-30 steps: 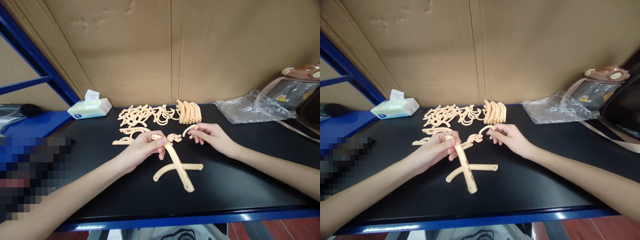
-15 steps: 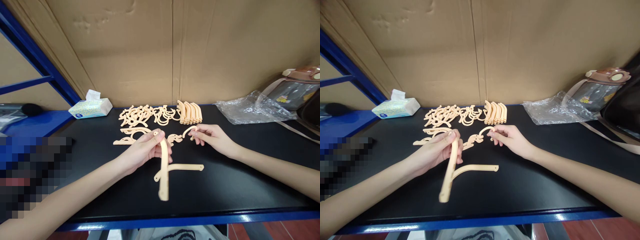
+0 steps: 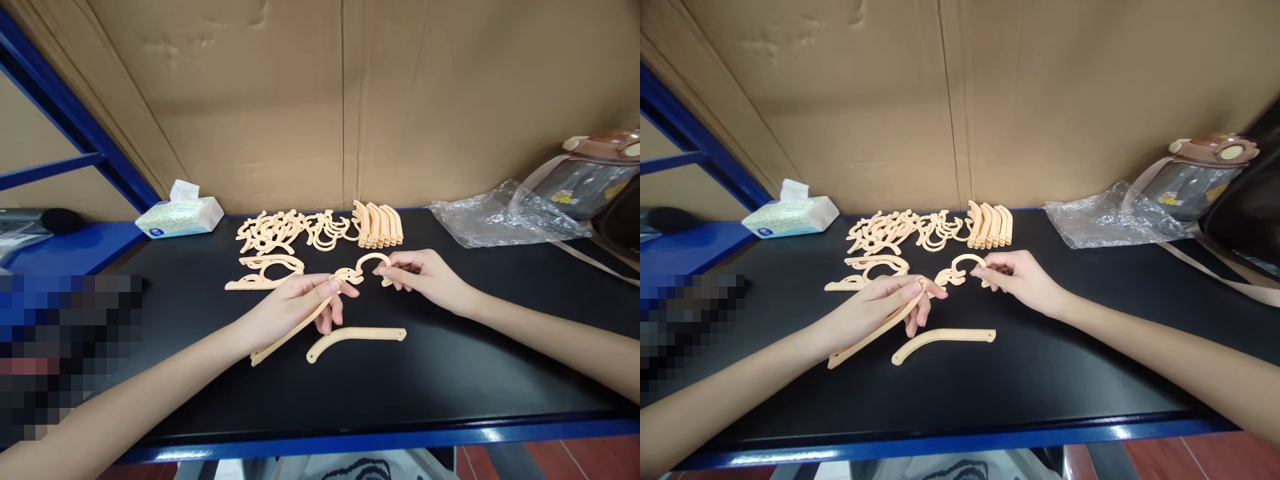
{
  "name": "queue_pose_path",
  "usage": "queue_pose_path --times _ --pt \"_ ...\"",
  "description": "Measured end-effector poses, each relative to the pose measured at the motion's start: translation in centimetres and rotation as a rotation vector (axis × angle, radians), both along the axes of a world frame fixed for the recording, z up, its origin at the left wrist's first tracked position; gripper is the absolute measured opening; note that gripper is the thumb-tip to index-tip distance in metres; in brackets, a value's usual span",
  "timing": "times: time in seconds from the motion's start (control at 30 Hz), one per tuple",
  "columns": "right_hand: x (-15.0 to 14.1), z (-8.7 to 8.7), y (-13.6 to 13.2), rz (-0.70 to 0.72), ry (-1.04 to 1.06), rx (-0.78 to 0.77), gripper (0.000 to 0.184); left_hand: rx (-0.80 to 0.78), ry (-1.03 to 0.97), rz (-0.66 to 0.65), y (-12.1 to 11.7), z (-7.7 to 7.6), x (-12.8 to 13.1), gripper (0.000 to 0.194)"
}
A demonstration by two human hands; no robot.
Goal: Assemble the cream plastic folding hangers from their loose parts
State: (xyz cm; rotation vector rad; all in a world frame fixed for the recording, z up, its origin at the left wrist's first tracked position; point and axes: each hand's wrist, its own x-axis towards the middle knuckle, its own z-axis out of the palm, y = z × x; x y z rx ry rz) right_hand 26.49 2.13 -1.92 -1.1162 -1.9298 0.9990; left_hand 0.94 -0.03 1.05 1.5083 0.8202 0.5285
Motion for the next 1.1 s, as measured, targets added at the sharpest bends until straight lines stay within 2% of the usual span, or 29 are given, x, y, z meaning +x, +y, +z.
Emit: queue_pose_path --times 0.23,0.47,0.67,0.83,0.97,1.1 --pt "0.0 0.1 -0.1 -0.006 -0.020 0.004 0.039 0.160 0.136 -0.032 -0.5 0.0 -0.3 0.045" --pt "-0.1 0.0 0.0 0.001 -0.041 0.060 0.040 0.677 0.499 -0.032 -1.1 0.8 -0.4 0.056" --pt "0.1 -0.4 0.4 0.014 -0.009 0.133 0.034 0.914 0.580 0.020 -0.8 -0.4 -0.5 0.032" --pt "-0.1 -0.4 0.4 0.023 0.044 0.019 0.030 1.035 0.560 -0.066 -0.4 -1.3 -0.6 0.016" --pt "-0.8 0.1 0.2 0.004 0.189 -0.116 0.029 1.085 0.567 -0.100 0.0 -1.6 -0.6 0.014" --pt "-1.5 0.8 -0.2 0.044 0.368 -0.272 0.032 1.174 0.508 -0.122 0.1 -1.8 -0.2 0.015"
